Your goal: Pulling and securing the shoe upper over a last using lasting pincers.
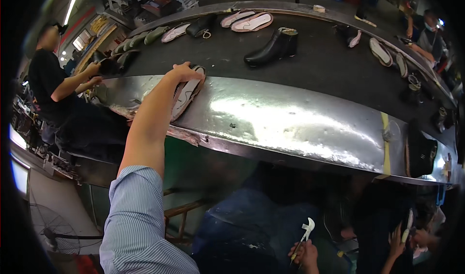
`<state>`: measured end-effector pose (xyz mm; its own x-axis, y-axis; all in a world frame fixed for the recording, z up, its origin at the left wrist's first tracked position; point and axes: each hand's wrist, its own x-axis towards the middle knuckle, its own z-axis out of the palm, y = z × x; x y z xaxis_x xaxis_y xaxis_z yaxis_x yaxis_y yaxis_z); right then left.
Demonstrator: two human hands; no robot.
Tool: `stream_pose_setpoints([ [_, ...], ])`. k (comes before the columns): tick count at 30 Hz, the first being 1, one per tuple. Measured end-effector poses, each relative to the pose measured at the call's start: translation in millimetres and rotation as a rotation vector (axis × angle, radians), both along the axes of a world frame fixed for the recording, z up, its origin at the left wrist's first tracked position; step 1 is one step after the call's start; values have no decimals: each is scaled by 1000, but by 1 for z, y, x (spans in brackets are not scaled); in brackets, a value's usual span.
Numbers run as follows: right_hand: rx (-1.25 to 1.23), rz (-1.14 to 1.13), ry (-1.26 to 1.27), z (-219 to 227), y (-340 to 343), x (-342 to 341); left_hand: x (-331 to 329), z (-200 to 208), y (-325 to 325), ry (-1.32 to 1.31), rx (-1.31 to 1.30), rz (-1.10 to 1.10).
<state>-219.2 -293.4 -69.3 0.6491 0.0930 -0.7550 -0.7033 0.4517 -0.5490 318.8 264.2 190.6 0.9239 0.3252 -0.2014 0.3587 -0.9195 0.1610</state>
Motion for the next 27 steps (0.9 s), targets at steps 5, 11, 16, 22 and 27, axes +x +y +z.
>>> stream_pose_setpoints([
  [5,-45,-39,-49,4,11,-6,-17,7,-4,-38,-270,-153],
  [11,-181,-29,-156,37,31,-7,-173,-11,-44,-120,-1763,-311],
  [16,-314,147,-412,92,41,-5,-341,-105,-170,-106,-1849,-268],
  [22,-533,302,-412,174,70,-16,-390,-154,-246,16,-1409,-633],
  [27,-540,540,-432,194,85,-5,-386,-151,-247,61,-1353,-682],
])
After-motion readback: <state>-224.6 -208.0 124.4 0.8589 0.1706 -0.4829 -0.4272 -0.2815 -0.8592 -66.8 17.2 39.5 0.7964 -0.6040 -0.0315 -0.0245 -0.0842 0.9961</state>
